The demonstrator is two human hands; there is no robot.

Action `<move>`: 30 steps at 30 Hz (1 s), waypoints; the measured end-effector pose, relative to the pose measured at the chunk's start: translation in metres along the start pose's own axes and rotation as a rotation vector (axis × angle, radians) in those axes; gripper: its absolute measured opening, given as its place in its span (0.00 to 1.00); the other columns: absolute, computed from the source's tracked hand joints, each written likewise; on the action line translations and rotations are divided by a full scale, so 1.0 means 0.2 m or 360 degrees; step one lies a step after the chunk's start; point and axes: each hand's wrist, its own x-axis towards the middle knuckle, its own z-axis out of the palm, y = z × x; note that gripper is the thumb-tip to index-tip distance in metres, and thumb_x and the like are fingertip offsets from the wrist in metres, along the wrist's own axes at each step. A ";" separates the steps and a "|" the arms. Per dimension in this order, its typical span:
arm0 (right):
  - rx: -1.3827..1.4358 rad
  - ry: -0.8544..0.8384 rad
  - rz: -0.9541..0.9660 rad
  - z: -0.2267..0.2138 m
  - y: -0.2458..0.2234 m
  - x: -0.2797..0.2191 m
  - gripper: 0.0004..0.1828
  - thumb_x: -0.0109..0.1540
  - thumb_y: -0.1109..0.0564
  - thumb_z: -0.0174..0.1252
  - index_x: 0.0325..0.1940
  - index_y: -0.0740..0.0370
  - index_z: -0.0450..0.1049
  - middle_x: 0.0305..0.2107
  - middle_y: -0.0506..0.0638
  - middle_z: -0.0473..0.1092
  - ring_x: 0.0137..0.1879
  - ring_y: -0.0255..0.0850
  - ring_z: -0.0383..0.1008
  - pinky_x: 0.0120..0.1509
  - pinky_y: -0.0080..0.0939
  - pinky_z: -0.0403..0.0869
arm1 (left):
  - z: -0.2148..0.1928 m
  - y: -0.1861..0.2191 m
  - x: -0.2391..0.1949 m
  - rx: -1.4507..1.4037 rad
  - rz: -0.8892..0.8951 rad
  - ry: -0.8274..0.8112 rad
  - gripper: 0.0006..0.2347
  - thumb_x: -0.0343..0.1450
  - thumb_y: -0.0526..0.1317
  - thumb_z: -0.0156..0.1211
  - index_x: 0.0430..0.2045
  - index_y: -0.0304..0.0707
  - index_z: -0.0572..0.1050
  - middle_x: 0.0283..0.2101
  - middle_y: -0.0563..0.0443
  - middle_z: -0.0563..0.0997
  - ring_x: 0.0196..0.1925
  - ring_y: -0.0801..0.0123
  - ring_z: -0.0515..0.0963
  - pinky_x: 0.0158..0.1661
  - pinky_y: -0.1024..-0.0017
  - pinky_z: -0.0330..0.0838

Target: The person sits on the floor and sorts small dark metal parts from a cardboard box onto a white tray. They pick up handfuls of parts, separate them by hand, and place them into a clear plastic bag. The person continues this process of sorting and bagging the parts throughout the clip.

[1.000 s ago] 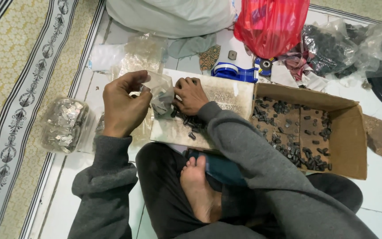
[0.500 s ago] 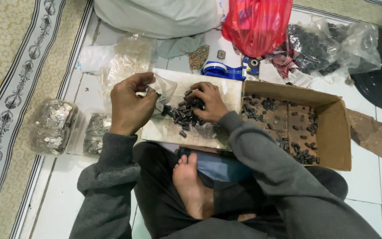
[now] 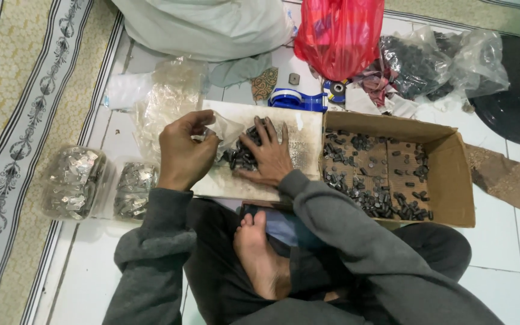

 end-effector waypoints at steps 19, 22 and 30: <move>0.0459 0.0458 0.0039 0.08 0.18 -0.05 0.22 0.66 0.31 0.54 0.49 0.48 0.76 0.46 0.47 0.59 0.54 0.52 0.64 0.52 0.54 0.69 | 0.38 -0.03 -0.05 0.0039 0.0033 -0.0104 0.19 0.60 0.29 0.60 0.45 0.34 0.84 0.42 0.36 0.86 0.40 0.50 0.87 0.31 0.65 0.84; 0.0508 0.0695 0.0028 0.06 0.18 -0.05 0.09 0.60 0.50 0.57 0.30 0.55 0.73 0.40 0.48 0.60 0.50 0.53 0.68 0.47 0.49 0.74 | 0.46 -0.05 -0.06 0.0049 0.0112 -0.0126 0.20 0.60 0.29 0.60 0.47 0.34 0.83 0.42 0.37 0.86 0.40 0.51 0.87 0.33 0.64 0.84; 0.0704 0.0863 0.0501 0.09 0.26 -0.08 0.10 0.63 0.52 0.65 0.38 0.51 0.69 0.31 0.44 0.63 0.38 0.48 0.77 0.38 0.47 0.80 | 0.59 -0.05 -0.10 0.0095 0.0305 -0.0120 0.19 0.60 0.28 0.59 0.45 0.31 0.84 0.37 0.35 0.86 0.36 0.45 0.86 0.32 0.58 0.82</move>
